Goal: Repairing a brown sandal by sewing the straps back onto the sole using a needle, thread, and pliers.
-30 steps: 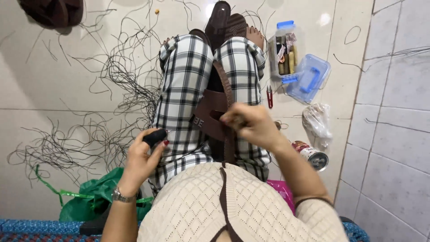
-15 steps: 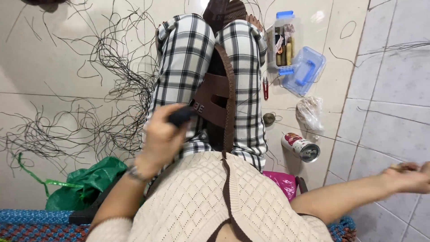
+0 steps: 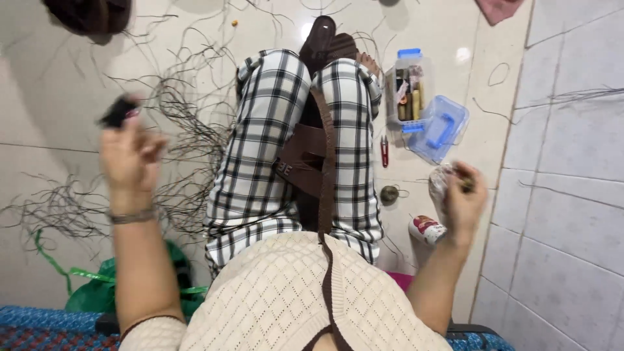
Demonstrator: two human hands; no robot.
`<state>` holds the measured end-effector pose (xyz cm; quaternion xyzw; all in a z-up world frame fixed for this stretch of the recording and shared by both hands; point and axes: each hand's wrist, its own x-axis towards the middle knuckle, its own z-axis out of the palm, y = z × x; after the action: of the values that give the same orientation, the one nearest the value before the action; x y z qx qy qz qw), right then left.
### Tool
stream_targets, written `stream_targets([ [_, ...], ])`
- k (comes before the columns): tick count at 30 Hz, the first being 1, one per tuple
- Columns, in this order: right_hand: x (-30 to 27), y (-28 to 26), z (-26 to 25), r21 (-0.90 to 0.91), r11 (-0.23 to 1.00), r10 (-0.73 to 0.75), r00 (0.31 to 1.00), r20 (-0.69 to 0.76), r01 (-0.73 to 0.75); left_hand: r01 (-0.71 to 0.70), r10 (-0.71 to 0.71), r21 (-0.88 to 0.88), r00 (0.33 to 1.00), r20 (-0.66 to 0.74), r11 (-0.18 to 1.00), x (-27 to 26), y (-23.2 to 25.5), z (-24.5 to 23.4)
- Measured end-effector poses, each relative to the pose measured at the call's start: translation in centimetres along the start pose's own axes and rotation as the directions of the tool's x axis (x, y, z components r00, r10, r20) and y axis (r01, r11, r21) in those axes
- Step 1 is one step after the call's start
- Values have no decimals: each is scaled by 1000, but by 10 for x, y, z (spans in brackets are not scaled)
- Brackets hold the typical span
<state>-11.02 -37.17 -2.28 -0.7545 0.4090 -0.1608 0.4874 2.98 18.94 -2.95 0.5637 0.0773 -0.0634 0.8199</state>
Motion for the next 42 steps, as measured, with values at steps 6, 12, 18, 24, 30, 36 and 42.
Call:
stream_targets([
  [6,-80,-94,117,261,878,-473,645,600,401,471,36,615,811,-585,-632,-52,-17,-114],
  [12,-90,-102,153,107,636,-674,483,559,764,-303,247,773,949,194,557,-87,8,157],
  [18,-94,-98,153,-60,488,-813,479,332,871,-798,613,602,483,625,15,-76,-84,193],
  [24,-105,-90,158,-17,476,-797,439,415,879,-623,395,657,780,485,424,-86,-158,154],
  [30,-117,-91,165,-146,351,-786,376,491,925,-447,245,605,888,389,659,-104,-164,134],
  [36,-112,-77,157,-120,481,-725,471,501,868,-345,71,617,903,423,707,-104,-117,138],
  [42,-32,-10,76,383,867,-495,645,582,319,-667,272,532,721,638,521,-87,-64,178],
])
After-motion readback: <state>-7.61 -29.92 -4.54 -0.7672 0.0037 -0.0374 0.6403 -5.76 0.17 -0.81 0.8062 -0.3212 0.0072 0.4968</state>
